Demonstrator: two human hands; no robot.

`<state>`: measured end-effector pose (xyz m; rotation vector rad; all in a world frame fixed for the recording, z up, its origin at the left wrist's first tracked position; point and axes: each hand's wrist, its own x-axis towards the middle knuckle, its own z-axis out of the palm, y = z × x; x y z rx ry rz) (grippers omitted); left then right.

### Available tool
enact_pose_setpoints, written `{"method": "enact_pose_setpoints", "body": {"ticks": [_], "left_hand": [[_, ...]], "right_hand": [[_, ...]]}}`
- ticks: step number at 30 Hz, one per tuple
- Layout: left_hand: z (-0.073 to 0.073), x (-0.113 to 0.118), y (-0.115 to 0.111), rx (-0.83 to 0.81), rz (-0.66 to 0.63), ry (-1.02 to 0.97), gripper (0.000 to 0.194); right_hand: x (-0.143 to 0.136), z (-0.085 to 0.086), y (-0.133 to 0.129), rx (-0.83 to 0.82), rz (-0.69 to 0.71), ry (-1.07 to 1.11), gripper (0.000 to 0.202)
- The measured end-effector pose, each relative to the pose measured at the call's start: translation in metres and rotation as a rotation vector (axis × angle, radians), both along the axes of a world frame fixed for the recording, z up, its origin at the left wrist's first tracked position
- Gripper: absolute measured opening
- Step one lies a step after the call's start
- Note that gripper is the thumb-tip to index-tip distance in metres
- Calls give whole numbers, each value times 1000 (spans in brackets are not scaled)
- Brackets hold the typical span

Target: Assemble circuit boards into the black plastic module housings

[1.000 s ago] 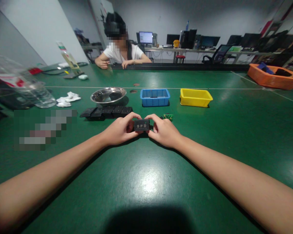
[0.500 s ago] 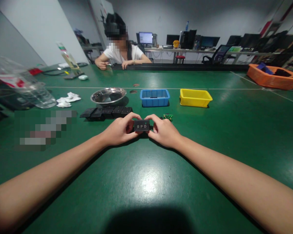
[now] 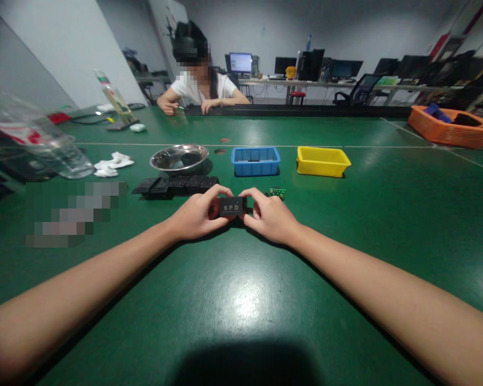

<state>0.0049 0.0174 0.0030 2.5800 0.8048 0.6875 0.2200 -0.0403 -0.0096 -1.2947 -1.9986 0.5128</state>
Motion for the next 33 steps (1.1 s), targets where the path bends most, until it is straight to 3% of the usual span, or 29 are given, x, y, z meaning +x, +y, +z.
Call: {"method": "enact_pose_setpoints", "body": {"ticks": [23, 33], "left_hand": [[-2, 0, 1, 13, 12, -14, 36], [-3, 2, 5, 96, 16, 90, 33]], "right_hand": [[1, 0, -2, 1, 6, 57, 32], [-2, 1, 0, -30, -36, -41, 34]]}}
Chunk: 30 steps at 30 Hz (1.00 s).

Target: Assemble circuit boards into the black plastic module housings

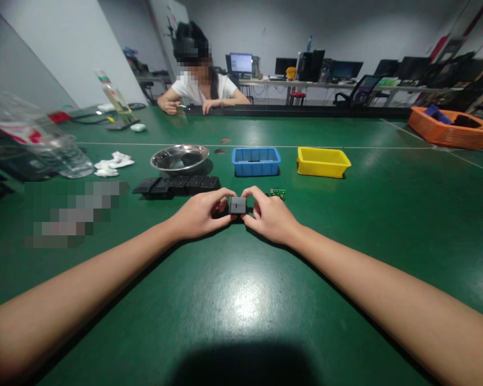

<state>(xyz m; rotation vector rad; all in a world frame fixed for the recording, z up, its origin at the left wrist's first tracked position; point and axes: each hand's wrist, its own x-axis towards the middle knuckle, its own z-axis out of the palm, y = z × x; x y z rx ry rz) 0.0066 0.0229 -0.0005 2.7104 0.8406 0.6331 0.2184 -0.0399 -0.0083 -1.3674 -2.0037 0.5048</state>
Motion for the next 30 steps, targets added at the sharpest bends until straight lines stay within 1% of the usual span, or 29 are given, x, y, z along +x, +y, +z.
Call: {"method": "enact_pose_setpoints", "body": {"ticks": [4, 7, 11, 14, 17, 22, 26, 30], "left_hand": [[0, -1, 0, 70, -35, -34, 29], [1, -1, -2, 51, -81, -102, 29], [1, -1, -5, -8, -109, -159, 34], [-1, -1, -5, -8, -104, -183, 36], [-1, -1, -5, 8, -92, -203, 34], [1, -1, -4, 57, -98, -194, 31], [0, -1, -3, 67, -135, -163, 31], [0, -1, -1, 74, -180, -152, 30]], "right_hand": [[-1, -1, 1, 5, -16, -79, 33], [0, -1, 1, 27, -4, -107, 34], [2, -2, 1, 40, 16, -99, 37], [2, -2, 0, 37, 23, -62, 36], [2, -2, 0, 26, 21, -24, 37], [3, -2, 0, 25, 37, -10, 34], [3, -3, 0, 33, 49, -4, 33], [3, -3, 0, 25, 44, 13, 36]]}}
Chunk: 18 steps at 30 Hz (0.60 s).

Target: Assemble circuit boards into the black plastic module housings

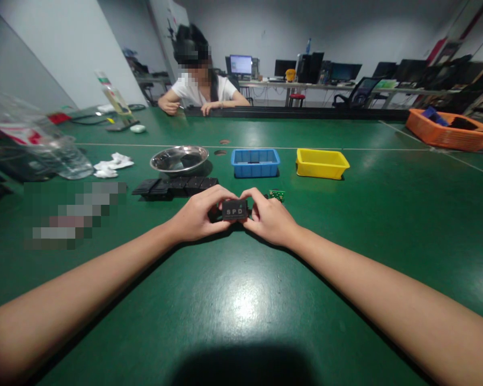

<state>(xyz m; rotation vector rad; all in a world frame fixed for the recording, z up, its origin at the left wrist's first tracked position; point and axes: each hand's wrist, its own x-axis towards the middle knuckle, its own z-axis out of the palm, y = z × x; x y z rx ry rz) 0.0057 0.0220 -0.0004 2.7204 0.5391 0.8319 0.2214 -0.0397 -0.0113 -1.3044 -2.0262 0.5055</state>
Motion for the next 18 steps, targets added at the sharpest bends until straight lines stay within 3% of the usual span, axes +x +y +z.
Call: {"method": "enact_pose_setpoints", "body": {"ticks": [7, 18], "left_hand": [[2, 0, -2, -8, 10, 13, 30], [4, 2, -4, -152, 35, 34, 31]], "right_hand": [[0, 0, -1, 3, -4, -3, 36], [0, 0, -2, -1, 4, -6, 33]]}}
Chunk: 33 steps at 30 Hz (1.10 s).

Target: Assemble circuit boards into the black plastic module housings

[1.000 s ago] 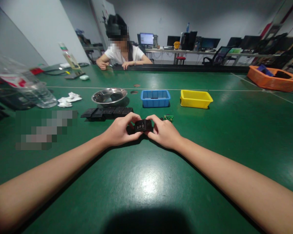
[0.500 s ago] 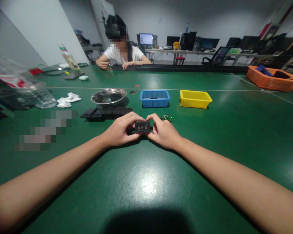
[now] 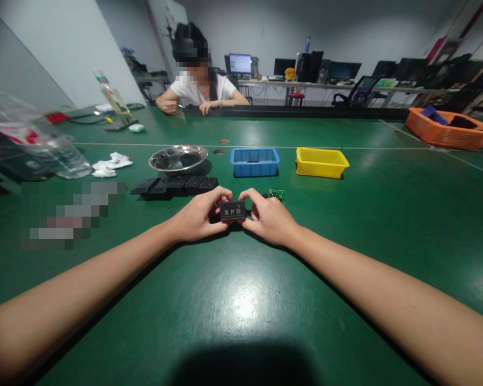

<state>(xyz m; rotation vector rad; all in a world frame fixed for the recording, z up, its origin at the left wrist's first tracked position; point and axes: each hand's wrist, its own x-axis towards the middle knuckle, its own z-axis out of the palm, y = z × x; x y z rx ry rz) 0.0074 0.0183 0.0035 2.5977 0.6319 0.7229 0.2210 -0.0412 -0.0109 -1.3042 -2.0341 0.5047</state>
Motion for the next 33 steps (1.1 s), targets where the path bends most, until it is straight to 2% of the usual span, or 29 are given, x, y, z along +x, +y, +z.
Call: {"method": "enact_pose_setpoints", "body": {"ticks": [33], "left_hand": [[-1, -1, 2, 21, 3, 17, 32]], "right_hand": [[0, 1, 0, 7, 3, -6, 31]]}}
